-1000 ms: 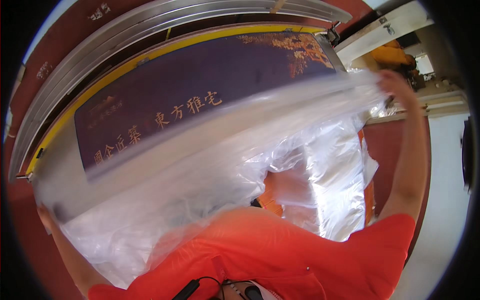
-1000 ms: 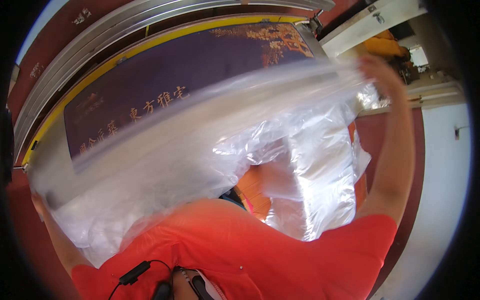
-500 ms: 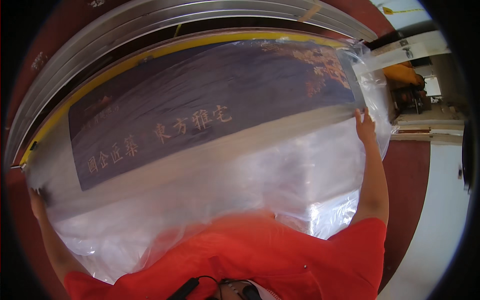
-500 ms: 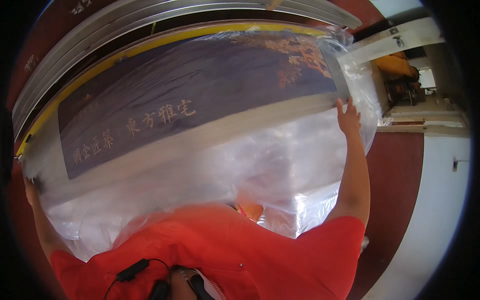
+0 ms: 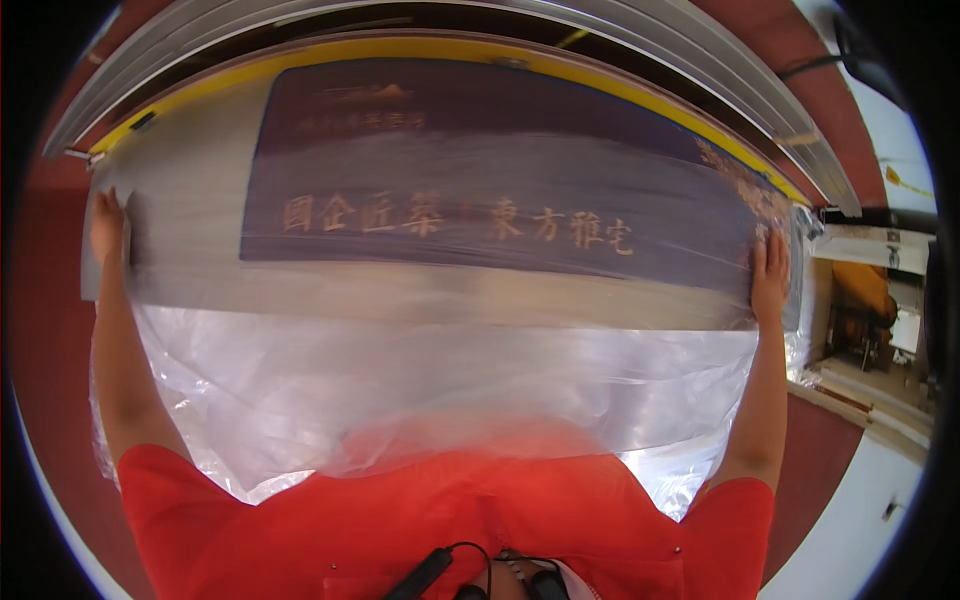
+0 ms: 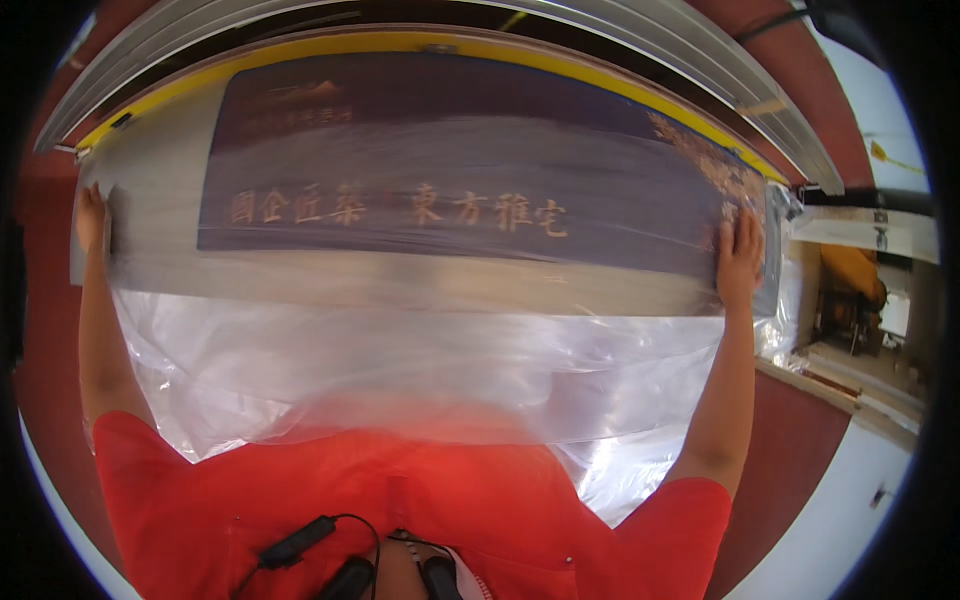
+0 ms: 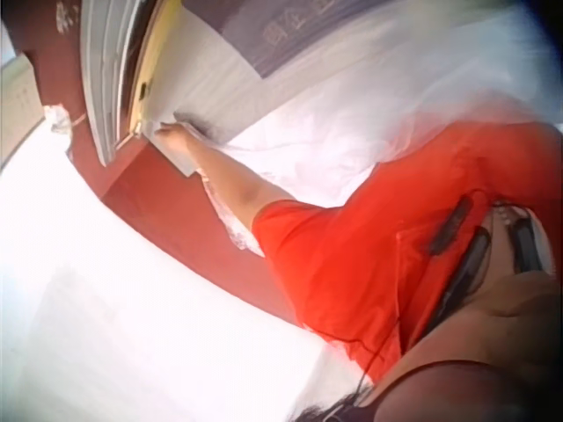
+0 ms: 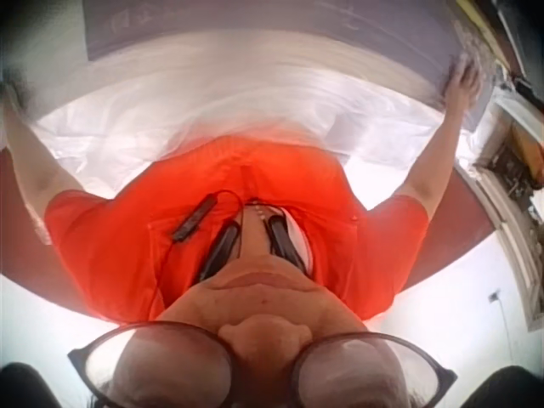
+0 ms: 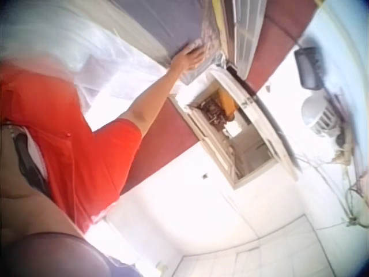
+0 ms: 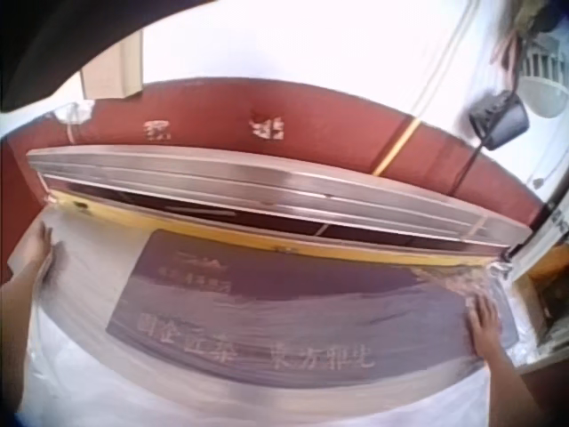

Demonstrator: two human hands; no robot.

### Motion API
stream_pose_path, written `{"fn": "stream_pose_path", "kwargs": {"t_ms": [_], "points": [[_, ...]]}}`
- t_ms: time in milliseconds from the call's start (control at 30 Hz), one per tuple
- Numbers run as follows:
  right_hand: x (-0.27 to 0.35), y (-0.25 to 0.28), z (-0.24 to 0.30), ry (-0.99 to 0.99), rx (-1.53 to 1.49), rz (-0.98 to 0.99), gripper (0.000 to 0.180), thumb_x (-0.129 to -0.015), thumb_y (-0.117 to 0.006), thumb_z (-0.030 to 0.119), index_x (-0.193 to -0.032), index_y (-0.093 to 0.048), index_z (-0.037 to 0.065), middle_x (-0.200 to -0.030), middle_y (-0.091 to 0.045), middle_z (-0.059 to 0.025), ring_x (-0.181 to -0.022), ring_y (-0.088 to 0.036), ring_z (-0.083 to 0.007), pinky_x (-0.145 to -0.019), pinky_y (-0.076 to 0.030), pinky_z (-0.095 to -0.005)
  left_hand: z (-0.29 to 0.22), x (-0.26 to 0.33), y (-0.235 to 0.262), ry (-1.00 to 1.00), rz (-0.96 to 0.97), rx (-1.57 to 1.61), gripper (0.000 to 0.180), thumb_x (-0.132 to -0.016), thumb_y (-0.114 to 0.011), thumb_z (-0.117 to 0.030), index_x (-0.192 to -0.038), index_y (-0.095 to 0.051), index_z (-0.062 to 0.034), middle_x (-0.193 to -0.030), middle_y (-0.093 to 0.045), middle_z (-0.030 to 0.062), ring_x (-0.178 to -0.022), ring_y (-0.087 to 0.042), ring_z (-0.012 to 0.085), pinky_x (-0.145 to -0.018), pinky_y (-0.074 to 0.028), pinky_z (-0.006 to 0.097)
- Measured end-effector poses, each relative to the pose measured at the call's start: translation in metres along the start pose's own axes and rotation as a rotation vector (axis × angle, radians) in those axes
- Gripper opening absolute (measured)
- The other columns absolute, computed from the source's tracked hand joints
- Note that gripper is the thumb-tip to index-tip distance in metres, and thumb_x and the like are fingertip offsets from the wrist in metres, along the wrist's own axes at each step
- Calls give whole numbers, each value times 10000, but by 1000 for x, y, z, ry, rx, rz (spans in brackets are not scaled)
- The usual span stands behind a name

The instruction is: The person wraps a large rectangular object with a clear plastic sheet. They repeatedly pull the plastic over the object, smooth it down, and adjust the edges to ensure full coverage.

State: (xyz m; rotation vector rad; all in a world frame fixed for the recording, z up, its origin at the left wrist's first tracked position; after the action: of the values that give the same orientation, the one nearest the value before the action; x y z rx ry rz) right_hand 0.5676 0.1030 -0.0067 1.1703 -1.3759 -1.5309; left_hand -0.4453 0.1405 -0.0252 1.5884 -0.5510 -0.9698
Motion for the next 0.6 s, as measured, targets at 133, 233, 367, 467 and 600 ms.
{"fn": "stream_pose_path", "kwargs": {"t_ms": [133, 233, 367, 467, 600], "points": [[3, -22, -120, -397, 148, 119, 690, -753, -243, 605, -1258, -230, 135, -1276, -241, -151, -1197, -181, -286, -955, -85, -455, -9, 0, -8, 22, 9, 31, 331, -809, -343, -421, -908, -463, -129, -920, -525, 168, -836, -483, 381, -684, -384, 442], [-8, 9, -19, -447, 316, 100, 659, -784, -298, 538, -1227, -277, 50, -1237, -304, -171, -1164, -255, -293, -951, -171, -400, -8, 16, 1, -12, -45, 126, 367, -801, -335, -446, -942, -498, -148, -922, -536, 160, -844, -499, 362, -688, -390, 435], [30, 67, 239, 267, -638, 9, 396, -828, -423, 267, -1145, -405, 30, -1095, -472, -143, -1037, -434, -235, -887, -307, -270, -52, 20, 12, -2, -9, 245, 403, -765, -335, -395, -967, -552, -121, -935, -546, 164, -913, -492, 336, -776, -382, 409], [150, 125, 433, 998, -642, 216, 474, -742, -526, 229, -1164, -382, 69, -1191, -380, -109, -1114, -348, -234, -910, -283, -358, -11, 21, 14, 57, -60, 270, 402, -770, -324, -395, -895, -569, -101, -919, -551, 156, -880, -503, 337, -756, -391, 401], [276, 89, 485, 1560, -46, 887, 453, -663, -584, 231, -1066, -467, 60, -1095, -458, -124, -988, -448, -252, -836, -354, -360, -30, 31, 22, 46, -90, 391, 382, -784, -324, -372, -873, -568, -93, -894, -565, 138, -853, -511, 334, -744, -394, 397]]}}
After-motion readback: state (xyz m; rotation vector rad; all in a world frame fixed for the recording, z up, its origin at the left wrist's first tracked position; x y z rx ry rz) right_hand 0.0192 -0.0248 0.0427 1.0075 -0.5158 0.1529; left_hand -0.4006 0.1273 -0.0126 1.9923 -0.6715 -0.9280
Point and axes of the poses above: each hand's wrist, its own x-axis away from the middle knuckle, its own y-axis out of the back of the hand, z = x × y, the point moved 7 cm from there along -x, towards the middle knuckle
